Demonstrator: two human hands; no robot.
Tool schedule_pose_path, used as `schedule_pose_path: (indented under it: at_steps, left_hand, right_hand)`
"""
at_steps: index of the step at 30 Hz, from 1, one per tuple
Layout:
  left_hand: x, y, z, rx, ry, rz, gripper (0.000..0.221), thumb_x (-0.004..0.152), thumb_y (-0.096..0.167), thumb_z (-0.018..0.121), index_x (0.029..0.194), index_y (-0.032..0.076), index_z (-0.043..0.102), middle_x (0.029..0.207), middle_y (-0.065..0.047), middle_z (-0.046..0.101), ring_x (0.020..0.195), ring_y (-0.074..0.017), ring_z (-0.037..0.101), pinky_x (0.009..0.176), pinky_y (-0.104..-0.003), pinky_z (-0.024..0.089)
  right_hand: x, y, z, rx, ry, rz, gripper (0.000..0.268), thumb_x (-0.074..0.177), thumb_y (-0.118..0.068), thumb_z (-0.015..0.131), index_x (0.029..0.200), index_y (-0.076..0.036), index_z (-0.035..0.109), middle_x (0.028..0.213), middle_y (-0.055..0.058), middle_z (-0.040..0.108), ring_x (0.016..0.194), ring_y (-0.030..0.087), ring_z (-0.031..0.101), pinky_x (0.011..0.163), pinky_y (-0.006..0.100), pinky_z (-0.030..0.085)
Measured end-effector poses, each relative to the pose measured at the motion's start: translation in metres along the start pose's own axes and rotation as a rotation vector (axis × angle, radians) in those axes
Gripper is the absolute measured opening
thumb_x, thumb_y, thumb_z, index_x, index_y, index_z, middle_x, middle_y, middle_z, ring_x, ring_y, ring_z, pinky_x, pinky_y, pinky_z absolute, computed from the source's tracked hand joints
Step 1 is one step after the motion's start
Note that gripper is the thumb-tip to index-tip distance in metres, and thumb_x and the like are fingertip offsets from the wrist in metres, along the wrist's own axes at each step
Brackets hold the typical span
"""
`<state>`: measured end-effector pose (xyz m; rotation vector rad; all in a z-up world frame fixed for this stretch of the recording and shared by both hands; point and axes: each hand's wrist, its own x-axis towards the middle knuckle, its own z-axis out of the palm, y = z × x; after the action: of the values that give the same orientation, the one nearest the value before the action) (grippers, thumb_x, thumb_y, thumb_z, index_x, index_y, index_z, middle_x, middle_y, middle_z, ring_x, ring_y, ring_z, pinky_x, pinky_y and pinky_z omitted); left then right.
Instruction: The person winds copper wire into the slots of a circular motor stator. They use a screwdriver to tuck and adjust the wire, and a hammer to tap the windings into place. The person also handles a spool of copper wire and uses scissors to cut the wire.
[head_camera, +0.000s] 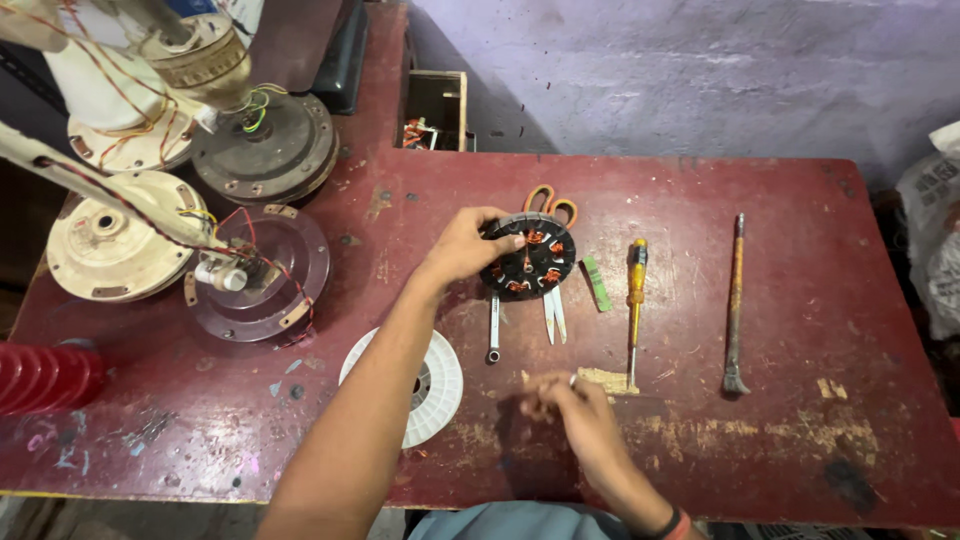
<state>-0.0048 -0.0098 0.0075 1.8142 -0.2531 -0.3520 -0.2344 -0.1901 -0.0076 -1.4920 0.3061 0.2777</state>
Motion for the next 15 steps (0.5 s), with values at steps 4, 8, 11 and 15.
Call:
schedule_pose_path:
  at_steps: [4, 8, 11, 15]
  left_hand:
    - [0.003, -0.006, 0.002, -0.028, -0.003, 0.002, 0.033, 0.081, 0.018, 0.082, 0.109, 0.003, 0.075, 0.091, -0.006, 0.077, 0.079, -0.0118, 0.071, 0.075, -0.03, 0.058]
    - [0.004, -0.01, 0.002, 0.017, 0.036, 0.05, 0.031, 0.081, 0.019, 0.083, 0.106, 0.003, 0.076, 0.089, -0.006, 0.077, 0.079, -0.012, 0.069, 0.075, -0.031, 0.057]
    - [0.003, -0.01, 0.004, 0.07, 0.097, 0.056, 0.03, 0.079, 0.019, 0.084, 0.103, 0.003, 0.077, 0.087, -0.008, 0.078, 0.078, -0.0137, 0.07, 0.076, -0.032, 0.057]
    - [0.004, -0.006, 0.009, 0.167, 0.199, 0.063, 0.031, 0.074, 0.018, 0.085, 0.101, 0.004, 0.078, 0.089, -0.012, 0.079, 0.081, -0.0175, 0.074, 0.079, -0.033, 0.057]
  right_hand:
    - [0.042, -0.036, 0.001, 0.238, -0.102, -0.003, 0.025, 0.1, -0.02, 0.043, 0.095, -0.006, 0.063, 0.089, 0.012, 0.071, 0.09, 0.023, 0.073, 0.083, 0.036, 0.055]
    - [0.104, -0.082, 0.015, 0.429, -0.041, 0.213, 0.022, 0.096, -0.024, 0.05, 0.099, -0.007, 0.064, 0.086, 0.011, 0.072, 0.081, 0.022, 0.068, 0.078, 0.038, 0.055]
    - [0.13, -0.089, 0.026, 0.518, -0.068, 0.234, 0.013, 0.098, -0.016, 0.058, 0.099, -0.003, 0.059, 0.075, 0.003, 0.061, 0.068, 0.017, 0.058, 0.067, 0.035, 0.05]
    - [0.124, -0.069, 0.023, 0.507, -0.05, 0.166, 0.013, 0.097, -0.012, 0.059, 0.102, 0.0, 0.06, 0.064, -0.002, 0.044, 0.055, 0.012, 0.041, 0.054, 0.031, 0.039]
